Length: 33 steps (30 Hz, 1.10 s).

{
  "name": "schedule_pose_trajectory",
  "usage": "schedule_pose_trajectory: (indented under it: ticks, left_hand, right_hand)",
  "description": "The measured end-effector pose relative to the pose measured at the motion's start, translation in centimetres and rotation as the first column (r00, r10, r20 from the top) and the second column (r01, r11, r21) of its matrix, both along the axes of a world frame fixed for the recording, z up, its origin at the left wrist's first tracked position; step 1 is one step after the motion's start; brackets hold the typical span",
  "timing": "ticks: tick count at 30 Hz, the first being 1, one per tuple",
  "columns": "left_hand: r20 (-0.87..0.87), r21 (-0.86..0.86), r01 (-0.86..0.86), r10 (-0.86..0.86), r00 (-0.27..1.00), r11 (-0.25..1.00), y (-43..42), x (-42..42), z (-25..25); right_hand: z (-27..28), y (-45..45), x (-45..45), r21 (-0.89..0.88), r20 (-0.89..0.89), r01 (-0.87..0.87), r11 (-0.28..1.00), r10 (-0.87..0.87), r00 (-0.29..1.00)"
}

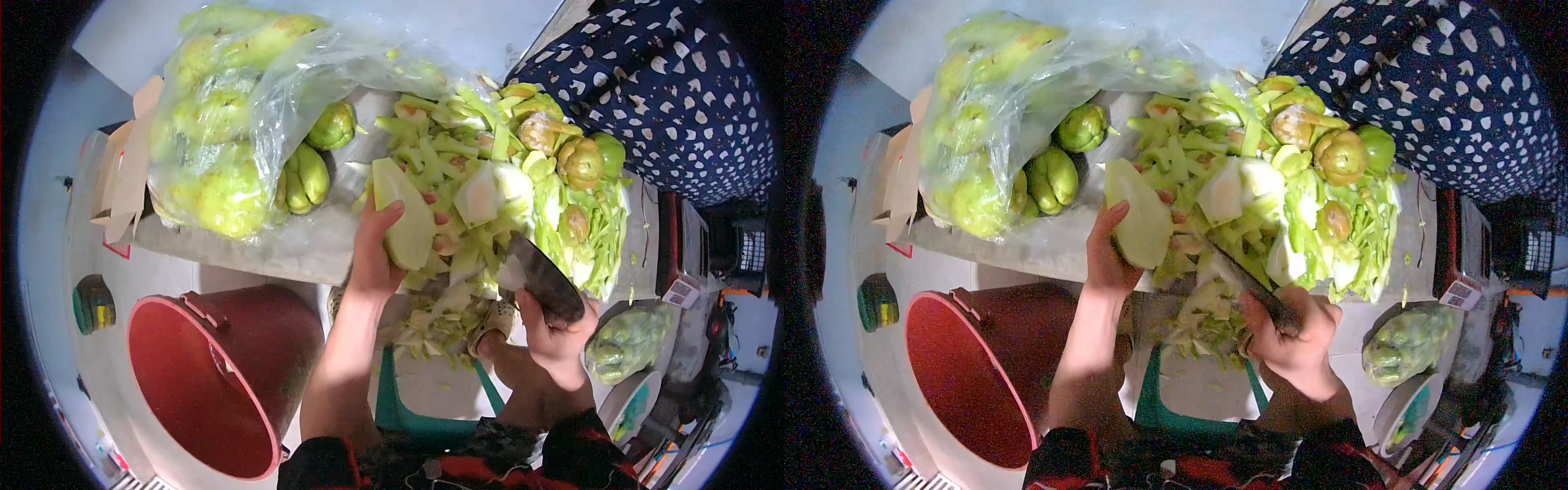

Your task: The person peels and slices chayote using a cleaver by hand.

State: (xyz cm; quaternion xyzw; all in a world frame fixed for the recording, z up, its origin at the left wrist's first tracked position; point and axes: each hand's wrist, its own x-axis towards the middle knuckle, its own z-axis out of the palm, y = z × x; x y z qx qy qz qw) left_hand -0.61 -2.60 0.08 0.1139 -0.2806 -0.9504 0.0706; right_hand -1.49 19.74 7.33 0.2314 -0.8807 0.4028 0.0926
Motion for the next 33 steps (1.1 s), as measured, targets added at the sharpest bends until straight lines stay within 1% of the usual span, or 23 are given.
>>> schedule_pose_trajectory:
  ticks: [2,4,5,6,8,9,10,12,14,15,16,17,18,20,22,24,26,27,29,30,31,32,33]
  left_hand:
    - [0.011,-0.048,0.009,-0.009,1.000,0.999,0.0,0.4,0.5]
    - [0.017,-0.101,0.019,-0.017,1.000,0.995,0.0,0.7,0.9]
    - [0.018,-0.180,0.021,-0.018,1.000,0.984,-0.1,0.9,0.8]
    - [0.019,-0.256,0.022,-0.018,1.000,0.966,-0.1,1.2,0.9]
    - [0.056,-0.248,0.022,-0.009,0.998,0.969,-0.2,1.9,1.4]
    - [0.095,-0.237,0.026,-0.004,0.995,0.971,-0.2,2.4,1.6]
    - [0.096,-0.240,0.025,-0.002,0.995,0.970,-0.5,3.1,1.5]
    - [0.145,-0.522,0.048,0.033,0.989,0.852,-1.6,5.0,1.1]
    - [0.259,-0.607,0.144,0.023,0.966,0.782,-2.5,7.5,4.3]
    - [0.251,-0.614,0.119,0.051,0.967,0.780,-3.1,9.2,5.5]
    - [0.245,-0.621,0.094,0.079,0.966,0.778,-3.7,11.1,6.5]
    - [0.231,-0.716,0.045,0.176,0.957,0.696,-4.4,13.2,7.7]
    - [0.204,-0.801,0.003,0.269,0.941,0.599,-5.2,15.4,8.8]
    - [0.098,-0.948,-0.097,0.568,0.817,0.304,-7.1,19.9,10.6]
    - [0.057,-0.960,-0.210,0.862,0.504,0.186,-8.6,24.4,9.5]
    - [0.233,-0.968,0.007,0.884,0.407,0.252,-10.2,29.4,8.0]
    - [0.454,-0.885,0.155,0.738,0.499,0.439,-11.8,35.9,3.7]
    - [0.604,-0.793,0.258,0.654,0.455,0.553,-11.1,36.4,3.6]
    - [0.676,-0.717,0.223,0.582,0.451,0.660,-7.8,34.9,2.9]
    - [0.612,-0.743,0.091,0.616,0.496,0.664,-6.2,33.9,2.3]
    - [0.683,-0.651,0.120,0.509,0.524,0.750,-6.6,35.2,1.5]
    - [0.683,-0.652,0.116,0.514,0.518,0.749,-6.7,35.3,1.2]
    - [0.659,-0.731,0.234,0.573,0.487,0.641,-7.1,34.7,1.2]
  right_hand:
    - [0.2,-0.4,0.0,0.022,0.027,0.023,0.999,-0.024,0.999]
    - [-0.7,-0.7,0.0,0.044,-0.048,0.061,0.997,-0.059,0.997]
    - [-2.4,0.2,0.3,0.013,-0.037,0.079,0.997,-0.078,0.996]
    - [-1.8,0.1,0.3,0.010,-0.038,0.076,0.997,-0.076,0.996]
    - [-0.4,-0.2,0.4,0.045,0.133,0.048,0.998,-0.053,0.990]
    - [-0.6,-0.2,0.2,0.041,0.134,0.047,0.998,-0.052,0.990]
    - [-1.1,-0.1,0.0,-0.018,0.118,0.012,1.000,-0.010,0.993]
    - [-2.5,0.2,-0.5,-0.078,0.097,-0.024,0.997,0.032,0.995]
    - [-3.7,0.6,-0.8,-0.201,0.011,-0.018,0.979,0.021,1.000]
    - [-3.8,0.8,-0.9,-0.240,-0.018,-0.017,0.971,0.014,1.000]
    - [-3.2,0.8,-0.7,-0.230,0.101,0.015,0.973,0.008,0.995]
    - [-2.6,0.8,-0.6,-0.216,0.219,0.046,0.975,0.002,0.976]
    - [-2.1,0.7,-0.5,-0.217,0.221,0.047,0.975,0.002,0.975]
    - [-1.4,0.5,-0.2,-0.194,0.201,0.022,0.981,0.017,0.980]
    - [-0.9,0.6,-0.4,-0.152,0.156,-0.002,0.988,0.026,0.987]
    - [-0.7,0.6,-0.6,-0.109,0.108,-0.024,0.994,0.035,0.993]
    - [-1.1,0.5,-0.6,-0.145,0.184,-0.015,0.989,0.042,0.982]
    - [-1.4,0.4,-0.5,-0.147,0.186,-0.015,0.989,0.043,0.982]
    - [-1.6,0.3,-0.6,-0.215,0.210,-0.017,0.976,0.064,0.976]
    - [-1.4,0.3,-0.6,-0.213,0.209,-0.017,0.977,0.063,0.976]
    - [-1.0,0.1,-0.7,-0.167,0.159,-0.024,0.986,0.051,0.986]
    - [-0.8,-0.1,-0.7,-0.123,0.110,-0.031,0.992,0.045,0.993]
    - [-0.9,-0.1,-0.9,-0.128,0.113,-0.036,0.991,0.051,0.992]
